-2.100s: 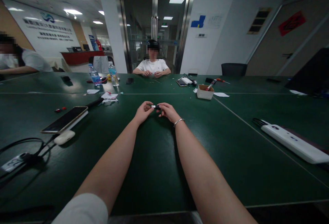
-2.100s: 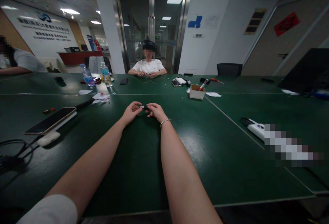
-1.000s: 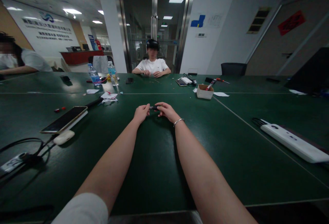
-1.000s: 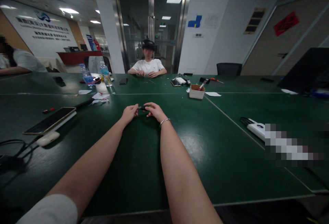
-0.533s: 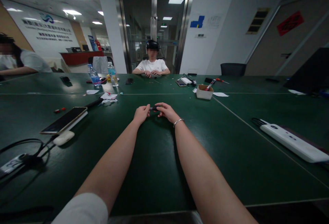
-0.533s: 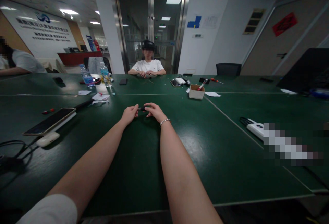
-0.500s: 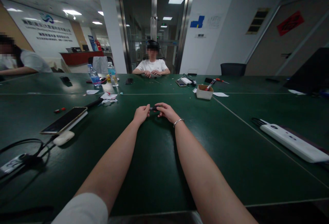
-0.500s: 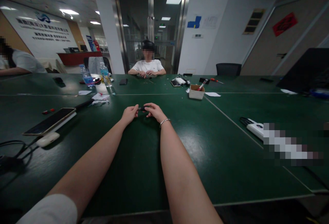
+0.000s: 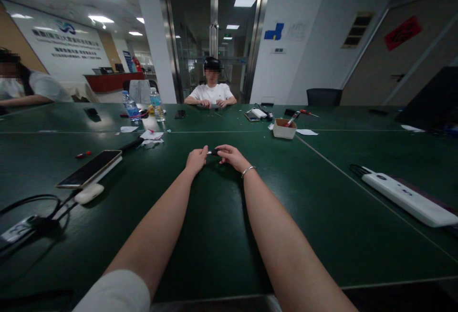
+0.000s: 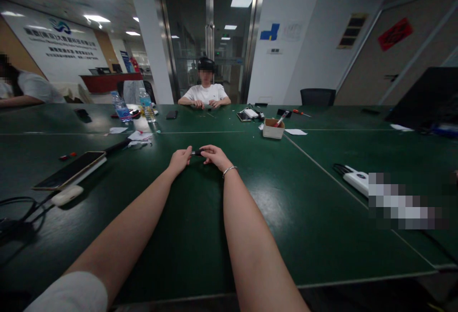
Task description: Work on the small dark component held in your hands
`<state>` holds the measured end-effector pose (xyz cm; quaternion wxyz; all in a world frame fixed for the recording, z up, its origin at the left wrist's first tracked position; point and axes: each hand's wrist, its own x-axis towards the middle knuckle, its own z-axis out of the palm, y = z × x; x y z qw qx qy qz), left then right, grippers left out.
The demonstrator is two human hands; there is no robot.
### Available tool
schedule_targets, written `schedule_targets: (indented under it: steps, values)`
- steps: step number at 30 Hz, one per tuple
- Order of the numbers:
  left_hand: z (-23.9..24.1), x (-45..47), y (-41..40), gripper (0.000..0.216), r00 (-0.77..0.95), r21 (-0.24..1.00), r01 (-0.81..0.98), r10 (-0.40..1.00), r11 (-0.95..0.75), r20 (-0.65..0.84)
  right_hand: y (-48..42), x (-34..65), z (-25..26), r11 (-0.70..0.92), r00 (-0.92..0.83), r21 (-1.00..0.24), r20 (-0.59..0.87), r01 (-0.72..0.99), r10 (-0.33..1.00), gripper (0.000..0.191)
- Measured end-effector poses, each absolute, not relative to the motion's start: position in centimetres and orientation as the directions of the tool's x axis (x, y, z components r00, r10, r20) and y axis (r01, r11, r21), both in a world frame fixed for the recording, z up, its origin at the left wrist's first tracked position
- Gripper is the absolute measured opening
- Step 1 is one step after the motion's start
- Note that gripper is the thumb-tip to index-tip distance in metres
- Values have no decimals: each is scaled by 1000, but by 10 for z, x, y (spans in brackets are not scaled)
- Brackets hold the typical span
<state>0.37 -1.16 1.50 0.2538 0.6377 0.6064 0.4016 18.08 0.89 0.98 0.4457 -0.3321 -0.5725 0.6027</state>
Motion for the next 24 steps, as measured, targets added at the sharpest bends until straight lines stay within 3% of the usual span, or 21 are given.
schedule_targets:
  steps: [7,18,24]
  values:
    - [12,2,-9,53,-56,832,543,984,-113,170,8,182,10,73,-398,-985,132,-159,908,25]
    - [8,3,-10,49,-24,815,536,961,-220,275,9,180,7,85,-356,-981,143,-175,923,24]
    - [6,1,-7,35,45,905,319,958,-282,283,10,180,7,32,-303,-980,91,-196,949,15]
